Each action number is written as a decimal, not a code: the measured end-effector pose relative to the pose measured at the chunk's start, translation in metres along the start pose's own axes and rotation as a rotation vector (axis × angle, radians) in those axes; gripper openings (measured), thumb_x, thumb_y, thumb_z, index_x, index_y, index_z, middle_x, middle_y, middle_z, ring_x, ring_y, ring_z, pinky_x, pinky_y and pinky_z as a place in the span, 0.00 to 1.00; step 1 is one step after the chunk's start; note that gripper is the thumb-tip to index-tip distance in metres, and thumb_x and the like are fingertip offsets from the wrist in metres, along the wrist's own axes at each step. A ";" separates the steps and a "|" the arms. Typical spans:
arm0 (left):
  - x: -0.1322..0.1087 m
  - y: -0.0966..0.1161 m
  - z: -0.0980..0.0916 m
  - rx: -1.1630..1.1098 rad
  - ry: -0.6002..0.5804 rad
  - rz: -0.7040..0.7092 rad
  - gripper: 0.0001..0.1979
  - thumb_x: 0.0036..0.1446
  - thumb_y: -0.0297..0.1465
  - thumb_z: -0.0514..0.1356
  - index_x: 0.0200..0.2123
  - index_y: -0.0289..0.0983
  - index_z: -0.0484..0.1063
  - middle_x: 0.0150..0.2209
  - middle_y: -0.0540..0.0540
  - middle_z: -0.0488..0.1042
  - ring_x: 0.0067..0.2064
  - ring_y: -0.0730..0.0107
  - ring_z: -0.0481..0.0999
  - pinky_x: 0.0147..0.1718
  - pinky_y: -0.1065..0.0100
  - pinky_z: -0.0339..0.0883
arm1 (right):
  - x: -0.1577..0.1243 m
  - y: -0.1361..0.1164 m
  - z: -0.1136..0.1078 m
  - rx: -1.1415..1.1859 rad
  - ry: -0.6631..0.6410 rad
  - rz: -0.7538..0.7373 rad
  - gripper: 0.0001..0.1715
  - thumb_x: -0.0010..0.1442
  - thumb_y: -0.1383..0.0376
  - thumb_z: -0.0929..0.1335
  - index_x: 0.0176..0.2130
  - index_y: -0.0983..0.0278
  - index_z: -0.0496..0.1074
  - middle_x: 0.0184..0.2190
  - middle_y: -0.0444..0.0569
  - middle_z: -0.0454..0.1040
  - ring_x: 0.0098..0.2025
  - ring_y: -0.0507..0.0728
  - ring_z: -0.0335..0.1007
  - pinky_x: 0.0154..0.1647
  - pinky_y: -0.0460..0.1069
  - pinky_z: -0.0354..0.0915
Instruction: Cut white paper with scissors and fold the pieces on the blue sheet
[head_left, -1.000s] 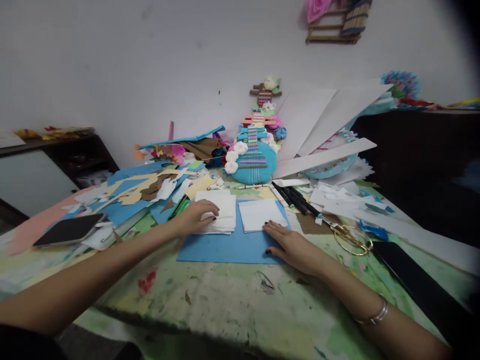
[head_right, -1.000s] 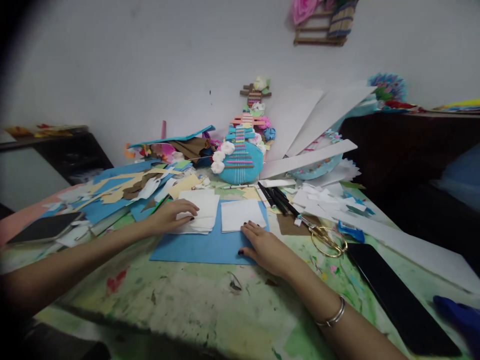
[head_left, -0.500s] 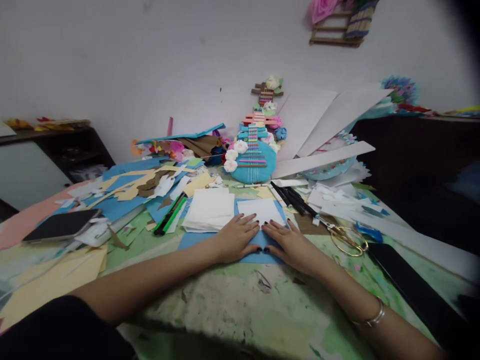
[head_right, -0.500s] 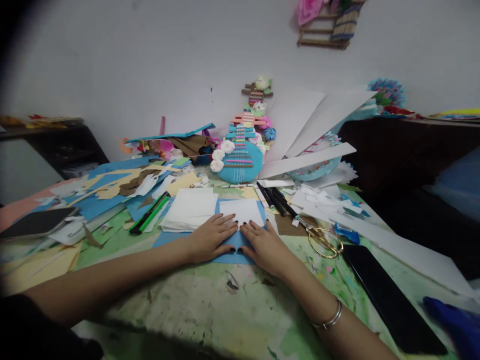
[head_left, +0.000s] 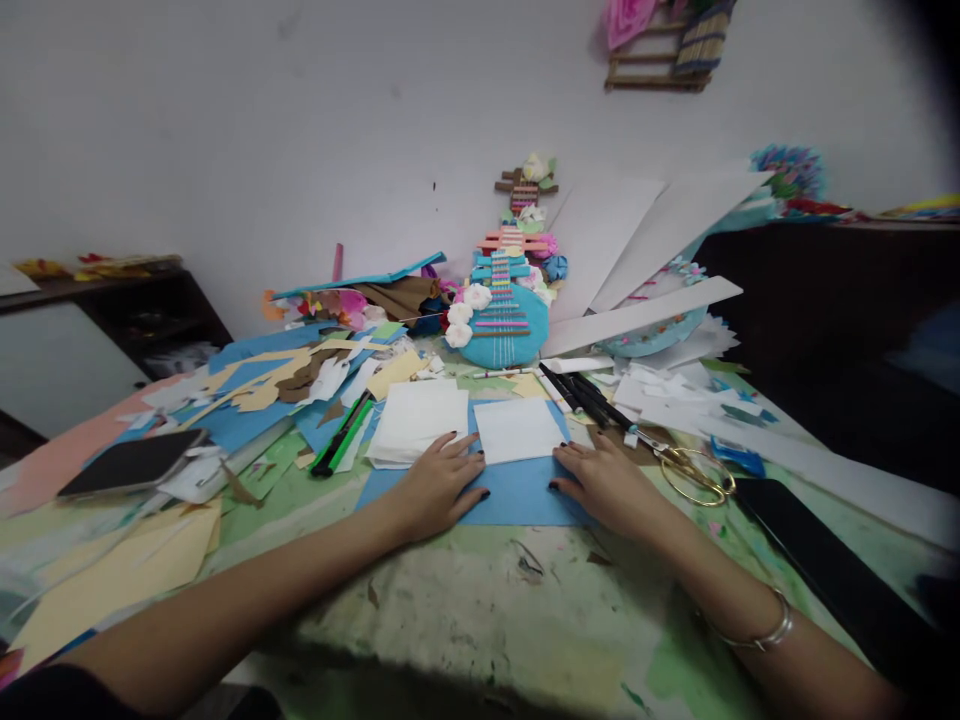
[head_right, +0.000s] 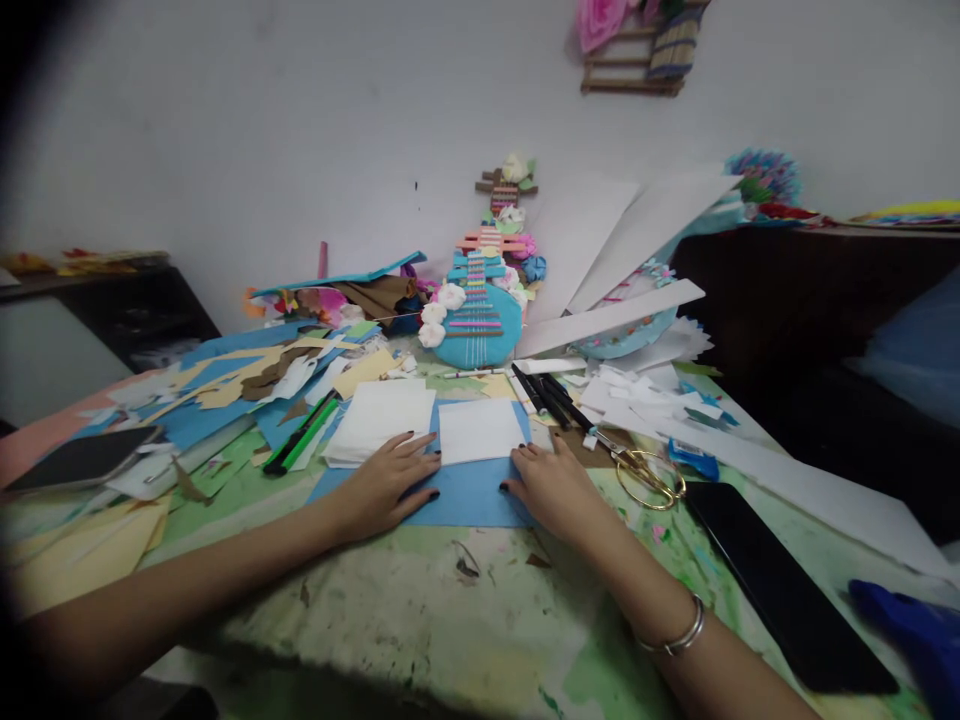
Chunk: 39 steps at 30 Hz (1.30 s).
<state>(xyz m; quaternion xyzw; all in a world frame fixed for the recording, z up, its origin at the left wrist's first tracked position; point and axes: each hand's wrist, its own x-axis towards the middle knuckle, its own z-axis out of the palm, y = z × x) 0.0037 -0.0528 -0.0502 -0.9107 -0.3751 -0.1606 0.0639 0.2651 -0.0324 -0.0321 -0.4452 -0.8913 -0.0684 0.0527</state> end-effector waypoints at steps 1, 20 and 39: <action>0.000 -0.002 -0.001 0.008 0.011 0.014 0.14 0.61 0.35 0.51 0.44 0.37 0.71 0.46 0.42 0.75 0.60 0.54 0.61 0.57 0.48 0.53 | 0.000 0.000 0.001 -0.004 0.006 -0.003 0.13 0.61 0.62 0.64 0.42 0.67 0.71 0.45 0.56 0.75 0.48 0.63 0.69 0.57 0.61 0.52; 0.005 -0.084 -0.019 0.088 -0.116 -0.308 0.09 0.51 0.28 0.54 0.26 0.37 0.75 0.28 0.44 0.77 0.32 0.65 0.74 0.34 0.68 0.63 | 0.010 0.005 0.013 0.035 0.155 -0.044 0.12 0.60 0.71 0.63 0.41 0.64 0.73 0.42 0.51 0.76 0.45 0.57 0.71 0.55 0.55 0.52; 0.088 0.008 0.022 0.214 0.081 0.174 0.08 0.59 0.25 0.49 0.34 0.32 0.68 0.34 0.40 0.73 0.38 0.60 0.72 0.38 0.61 0.65 | 0.019 0.009 0.016 -0.128 0.115 -0.085 0.12 0.61 0.73 0.61 0.31 0.66 0.72 0.31 0.49 0.76 0.36 0.54 0.70 0.50 0.53 0.53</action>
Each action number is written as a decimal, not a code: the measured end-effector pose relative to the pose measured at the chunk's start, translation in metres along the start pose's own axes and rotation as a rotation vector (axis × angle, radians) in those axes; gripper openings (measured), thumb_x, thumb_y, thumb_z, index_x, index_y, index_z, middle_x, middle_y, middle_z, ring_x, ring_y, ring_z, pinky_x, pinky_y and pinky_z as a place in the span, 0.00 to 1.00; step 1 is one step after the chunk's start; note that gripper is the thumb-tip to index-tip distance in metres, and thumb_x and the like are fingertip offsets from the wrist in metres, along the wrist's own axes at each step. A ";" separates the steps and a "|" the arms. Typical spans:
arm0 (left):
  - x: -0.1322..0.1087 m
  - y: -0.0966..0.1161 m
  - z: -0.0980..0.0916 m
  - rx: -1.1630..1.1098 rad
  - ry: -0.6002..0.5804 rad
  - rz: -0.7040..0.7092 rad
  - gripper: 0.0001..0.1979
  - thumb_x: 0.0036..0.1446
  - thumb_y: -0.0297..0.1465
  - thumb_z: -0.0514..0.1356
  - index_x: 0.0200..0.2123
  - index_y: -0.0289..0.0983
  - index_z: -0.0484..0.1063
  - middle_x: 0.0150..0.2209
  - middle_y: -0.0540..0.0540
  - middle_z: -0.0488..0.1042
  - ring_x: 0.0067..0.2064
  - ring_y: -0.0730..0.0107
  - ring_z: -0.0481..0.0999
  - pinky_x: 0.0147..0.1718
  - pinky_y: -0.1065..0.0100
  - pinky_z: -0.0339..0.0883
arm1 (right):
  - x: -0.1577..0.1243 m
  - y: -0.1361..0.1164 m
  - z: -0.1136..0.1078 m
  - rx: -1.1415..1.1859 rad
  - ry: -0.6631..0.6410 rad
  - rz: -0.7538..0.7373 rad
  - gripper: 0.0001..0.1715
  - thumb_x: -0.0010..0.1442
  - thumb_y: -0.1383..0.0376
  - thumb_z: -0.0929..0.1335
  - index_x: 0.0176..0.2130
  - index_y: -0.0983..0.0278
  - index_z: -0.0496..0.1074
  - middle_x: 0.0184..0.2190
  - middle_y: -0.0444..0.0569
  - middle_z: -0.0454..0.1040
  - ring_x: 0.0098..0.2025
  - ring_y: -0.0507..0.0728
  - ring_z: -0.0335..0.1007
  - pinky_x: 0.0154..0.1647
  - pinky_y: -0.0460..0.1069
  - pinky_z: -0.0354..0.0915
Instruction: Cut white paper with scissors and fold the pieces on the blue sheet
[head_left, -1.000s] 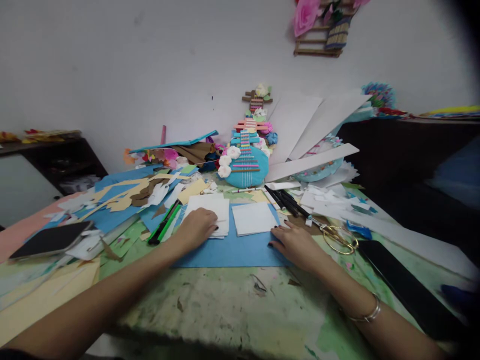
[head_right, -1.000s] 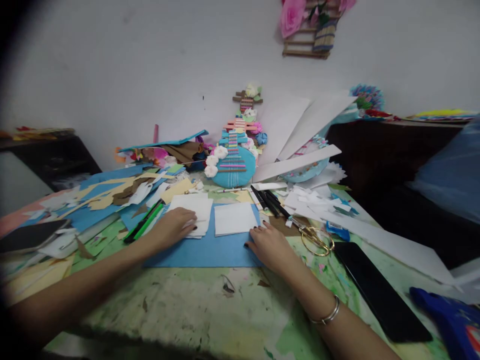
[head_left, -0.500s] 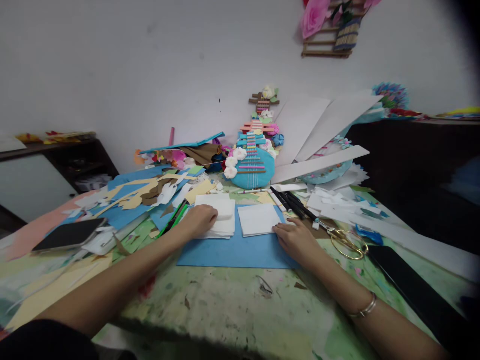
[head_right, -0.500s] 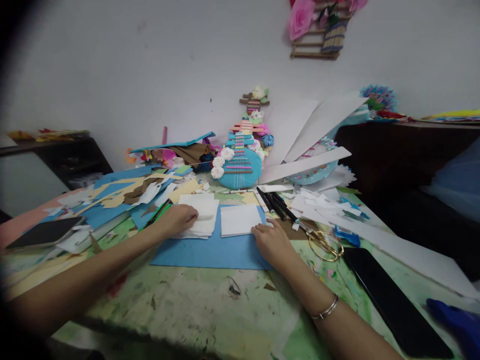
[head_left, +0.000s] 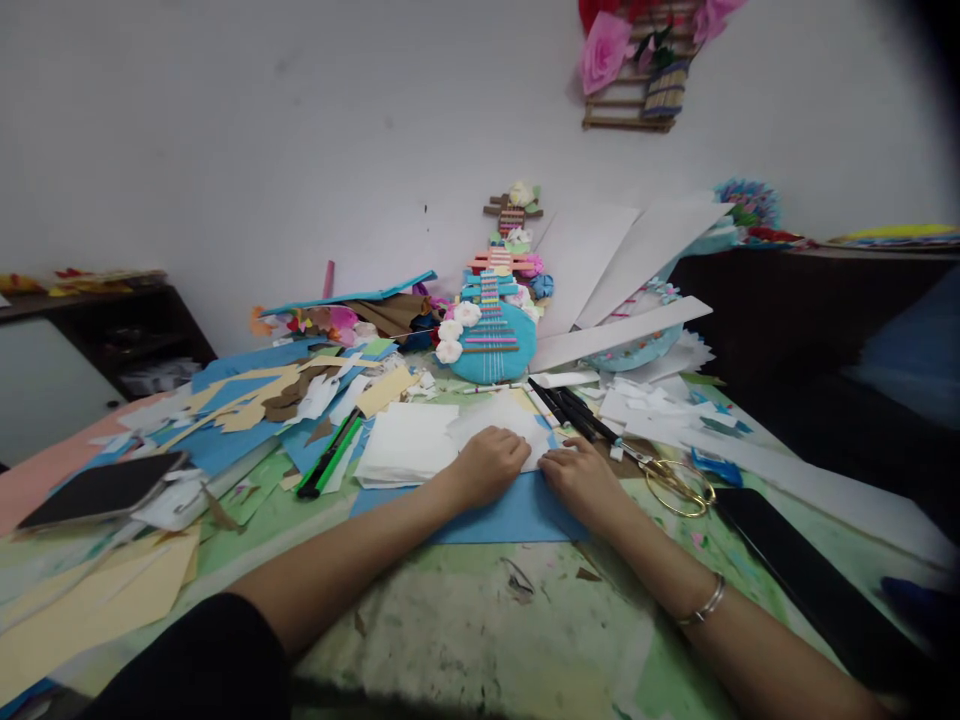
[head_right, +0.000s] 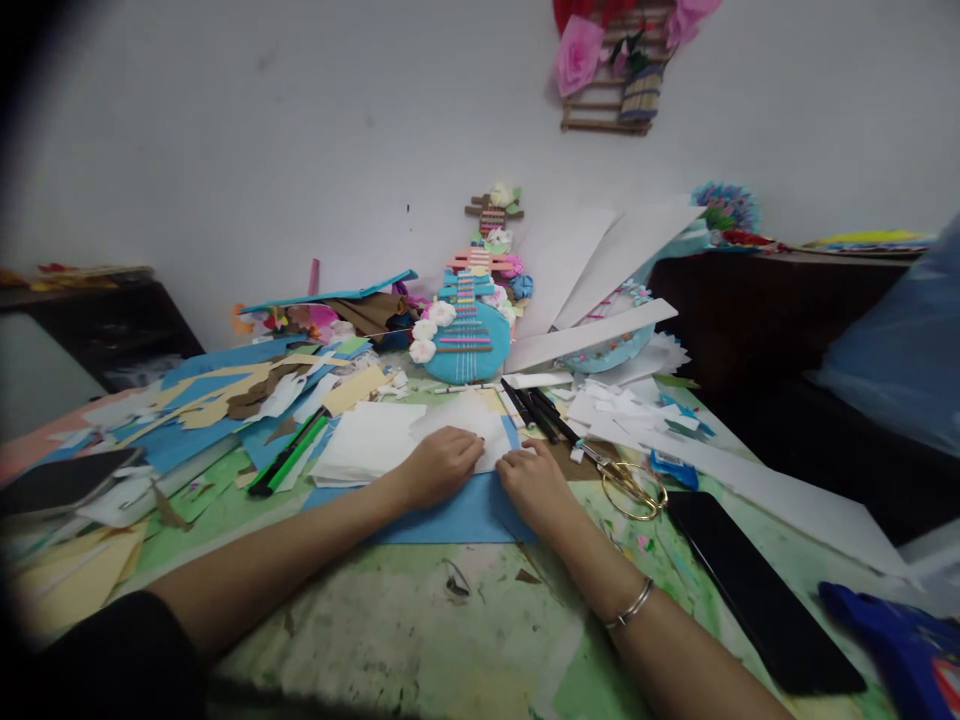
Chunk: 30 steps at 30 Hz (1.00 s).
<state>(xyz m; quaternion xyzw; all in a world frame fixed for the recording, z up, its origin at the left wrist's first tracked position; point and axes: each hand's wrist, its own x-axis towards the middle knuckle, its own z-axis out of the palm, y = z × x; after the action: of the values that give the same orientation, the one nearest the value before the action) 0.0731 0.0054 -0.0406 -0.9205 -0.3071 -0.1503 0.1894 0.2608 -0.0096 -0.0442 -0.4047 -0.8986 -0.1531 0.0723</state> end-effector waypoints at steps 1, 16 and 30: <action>0.001 0.002 0.004 0.000 -0.004 0.019 0.08 0.60 0.25 0.49 0.35 0.32 0.68 0.34 0.40 0.73 0.39 0.60 0.72 0.38 0.61 0.65 | 0.000 0.000 0.000 0.003 0.004 0.006 0.11 0.60 0.73 0.61 0.31 0.66 0.72 0.30 0.48 0.76 0.35 0.55 0.70 0.50 0.53 0.53; -0.012 -0.003 0.011 -0.103 0.026 0.123 0.08 0.61 0.27 0.52 0.40 0.34 0.69 0.42 0.42 0.75 0.46 0.64 0.72 0.44 0.64 0.65 | -0.002 -0.002 -0.005 -0.025 0.058 0.003 0.13 0.59 0.73 0.62 0.26 0.66 0.71 0.25 0.48 0.75 0.30 0.54 0.70 0.48 0.53 0.51; -0.016 0.002 0.006 -0.089 0.046 0.172 0.10 0.63 0.28 0.47 0.41 0.34 0.67 0.39 0.41 0.74 0.43 0.66 0.72 0.42 0.65 0.64 | -0.010 0.004 -0.011 0.153 0.292 -0.061 0.05 0.58 0.70 0.67 0.36 0.62 0.73 0.41 0.47 0.77 0.44 0.57 0.70 0.46 0.52 0.52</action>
<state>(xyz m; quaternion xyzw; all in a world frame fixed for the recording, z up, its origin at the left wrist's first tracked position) 0.0633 -0.0010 -0.0528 -0.9472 -0.2154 -0.1680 0.1677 0.2704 -0.0183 -0.0356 -0.3440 -0.8994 -0.1435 0.2282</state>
